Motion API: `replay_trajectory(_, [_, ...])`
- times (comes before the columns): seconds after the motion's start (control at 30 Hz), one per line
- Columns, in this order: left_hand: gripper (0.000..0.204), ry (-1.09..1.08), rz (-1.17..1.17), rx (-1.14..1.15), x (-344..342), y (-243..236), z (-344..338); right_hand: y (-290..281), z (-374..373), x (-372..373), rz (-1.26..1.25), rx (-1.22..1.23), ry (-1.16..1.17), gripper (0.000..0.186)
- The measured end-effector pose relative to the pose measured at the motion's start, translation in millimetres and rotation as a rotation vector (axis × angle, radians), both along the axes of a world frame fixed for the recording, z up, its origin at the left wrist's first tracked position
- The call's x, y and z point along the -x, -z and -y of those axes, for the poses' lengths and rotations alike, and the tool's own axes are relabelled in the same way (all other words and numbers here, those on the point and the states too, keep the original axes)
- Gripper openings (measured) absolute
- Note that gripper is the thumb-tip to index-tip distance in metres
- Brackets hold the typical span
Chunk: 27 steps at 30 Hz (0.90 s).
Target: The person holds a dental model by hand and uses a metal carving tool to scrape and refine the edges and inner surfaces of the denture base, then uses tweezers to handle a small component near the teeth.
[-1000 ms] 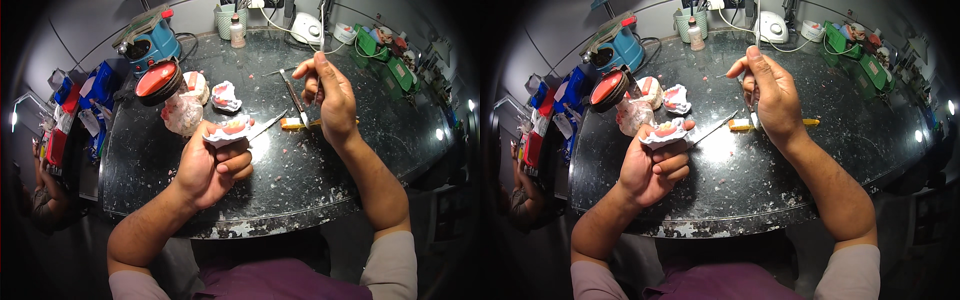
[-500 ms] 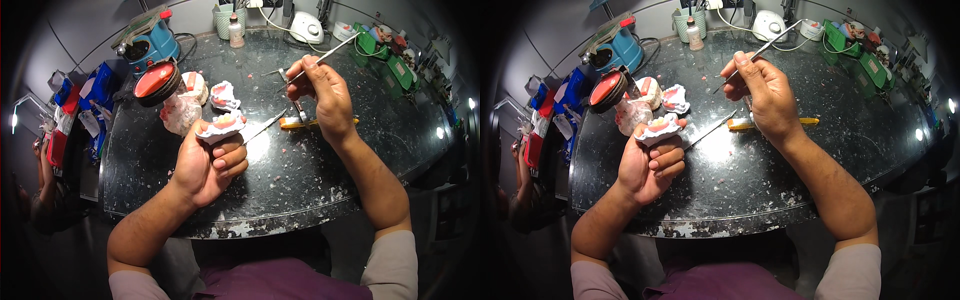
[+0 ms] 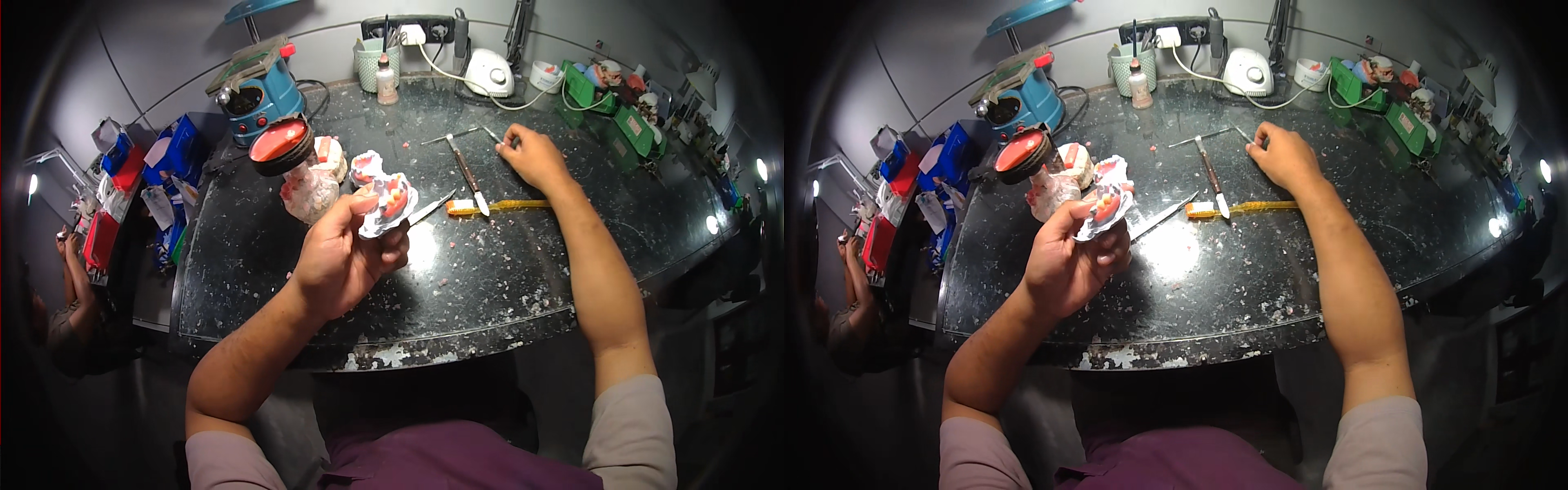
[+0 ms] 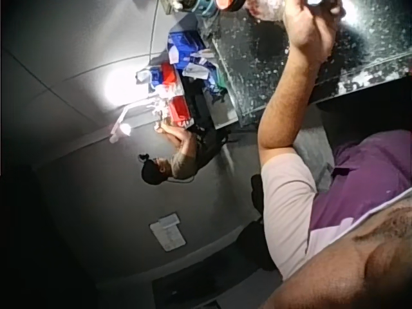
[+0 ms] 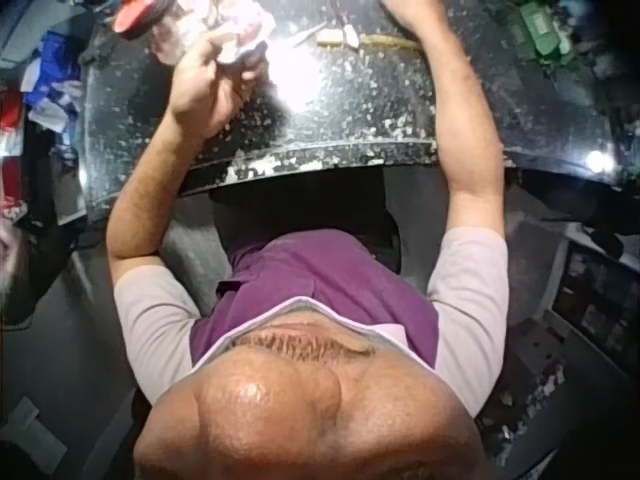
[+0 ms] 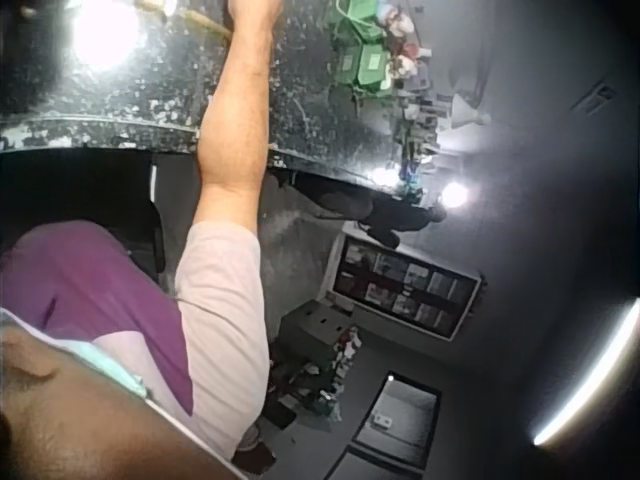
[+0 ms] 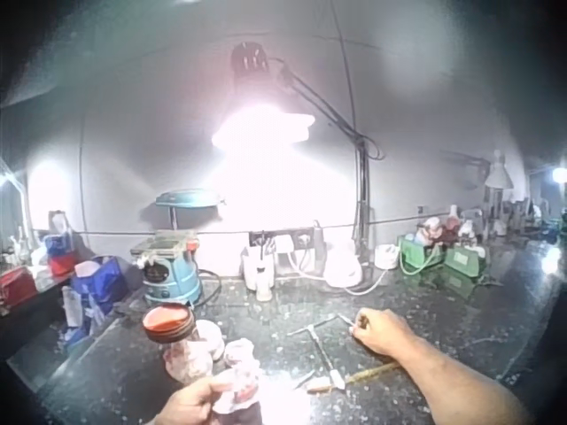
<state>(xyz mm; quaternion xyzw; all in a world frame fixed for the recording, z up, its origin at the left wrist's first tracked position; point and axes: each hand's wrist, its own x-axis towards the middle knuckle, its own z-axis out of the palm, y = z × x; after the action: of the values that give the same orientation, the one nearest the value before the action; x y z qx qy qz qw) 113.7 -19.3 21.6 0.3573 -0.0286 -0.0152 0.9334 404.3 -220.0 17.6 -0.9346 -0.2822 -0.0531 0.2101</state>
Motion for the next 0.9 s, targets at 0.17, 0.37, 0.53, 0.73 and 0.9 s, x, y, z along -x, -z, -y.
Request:
replay_trajectory(0.17, [0.027,-0.33,0.031,-0.025,25,-14,4,11,-3,15,0.38,-0.134,-0.08,0.028])
replay_trajectory(0.37, [0.032,-0.643,0.037,-0.467,94,2,-28,-9,-49,77,0.093,-0.413,-0.53,0.052])
replay_trajectory(0.53, [0.028,-0.874,-0.048,-0.423,122,20,-91,-10,-119,148,-0.114,-0.346,-0.725,0.096])
replay_trajectory(0.73, [0.035,-0.862,-0.12,-0.367,123,7,-88,6,-142,183,0.187,-0.212,-0.561,0.103])
replay_trajectory(0.9, [0.036,-0.961,-0.034,-0.62,106,5,-77,11,-154,183,0.304,-0.222,-0.546,0.099])
